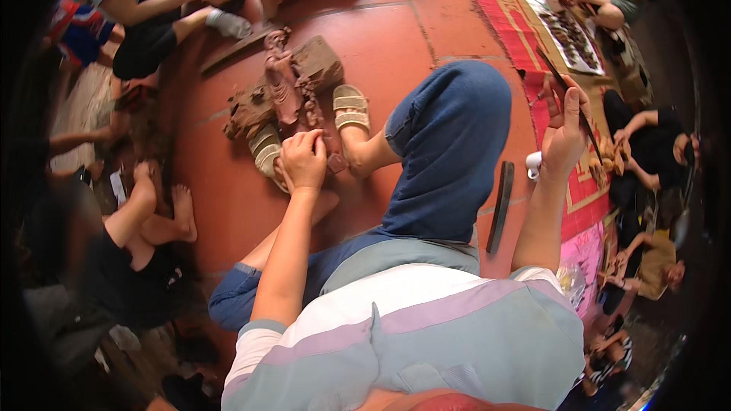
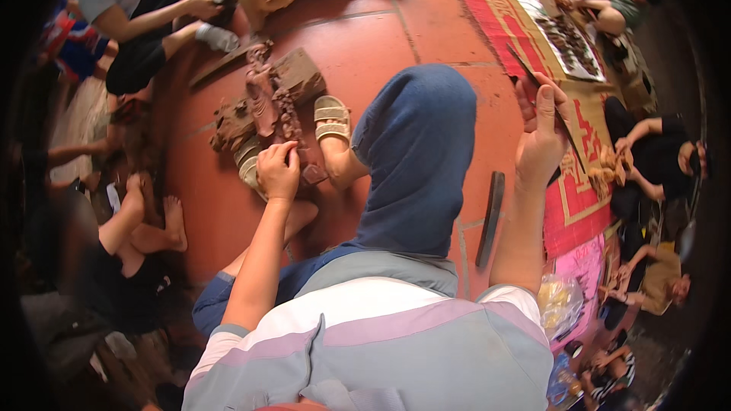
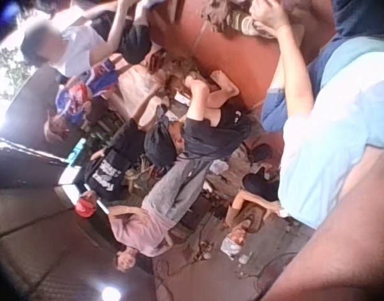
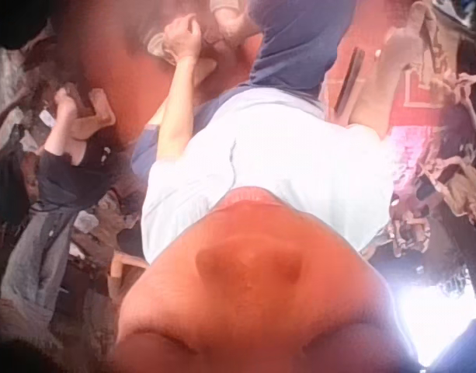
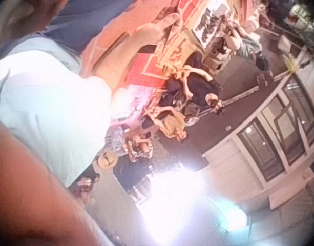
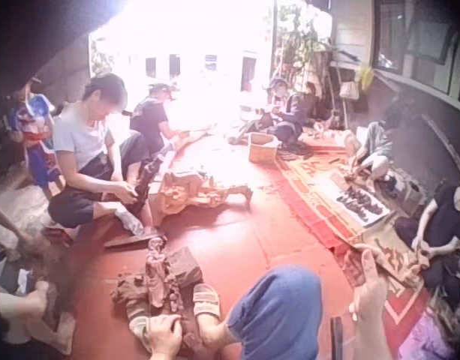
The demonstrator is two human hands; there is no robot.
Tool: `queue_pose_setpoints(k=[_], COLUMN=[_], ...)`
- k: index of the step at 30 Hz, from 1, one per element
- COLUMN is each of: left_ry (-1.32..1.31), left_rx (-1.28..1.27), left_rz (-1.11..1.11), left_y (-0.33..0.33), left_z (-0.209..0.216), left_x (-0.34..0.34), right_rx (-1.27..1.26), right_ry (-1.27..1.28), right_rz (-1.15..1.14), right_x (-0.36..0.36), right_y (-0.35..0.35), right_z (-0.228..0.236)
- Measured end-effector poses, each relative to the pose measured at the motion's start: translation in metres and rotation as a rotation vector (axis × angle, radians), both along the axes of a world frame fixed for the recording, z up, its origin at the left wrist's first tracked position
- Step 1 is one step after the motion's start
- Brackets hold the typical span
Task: The person carves a clay figurine using a small metal tool, refining the details of the figure's clothing and body. The person rotates the figurine to access different sides and continues to shape the clay with precise hand movements.
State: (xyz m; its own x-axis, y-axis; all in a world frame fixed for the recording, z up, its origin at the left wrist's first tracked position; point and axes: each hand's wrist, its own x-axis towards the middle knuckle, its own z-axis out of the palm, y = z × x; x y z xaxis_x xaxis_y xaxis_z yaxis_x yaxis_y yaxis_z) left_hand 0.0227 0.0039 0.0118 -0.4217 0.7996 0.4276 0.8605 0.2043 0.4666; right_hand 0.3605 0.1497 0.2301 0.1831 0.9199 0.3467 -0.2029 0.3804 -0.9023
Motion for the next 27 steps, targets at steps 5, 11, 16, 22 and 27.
queue_pose_setpoints(k=[5,11,16,22,27], left_ry=[0.033,0.044,0.050,0.032,0.009], left_rx=[0.018,-0.104,-0.182,-0.200,-0.169], left_rz=[-0.045,-0.050,-0.072,-0.070,-0.052], left_y=[0.001,-0.004,-0.001,0.002,0.003], left_z=[-0.014,-0.003,0.005,0.009,0.009], left_x=[-0.003,0.001,0.004,0.003,0.008], right_rx=[0.142,0.134,-0.052,-0.171,-0.448], right_ry=[-0.096,0.089,0.137,0.079,0.172], right_rz=[0.046,0.502,0.572,0.549,0.704], right_x=[0.016,-0.057,-0.134,-0.147,-0.135], right_y=[-0.025,-0.006,-0.004,0.006,0.010], right_z=[0.003,-0.052,-0.113,-0.179,-0.199])
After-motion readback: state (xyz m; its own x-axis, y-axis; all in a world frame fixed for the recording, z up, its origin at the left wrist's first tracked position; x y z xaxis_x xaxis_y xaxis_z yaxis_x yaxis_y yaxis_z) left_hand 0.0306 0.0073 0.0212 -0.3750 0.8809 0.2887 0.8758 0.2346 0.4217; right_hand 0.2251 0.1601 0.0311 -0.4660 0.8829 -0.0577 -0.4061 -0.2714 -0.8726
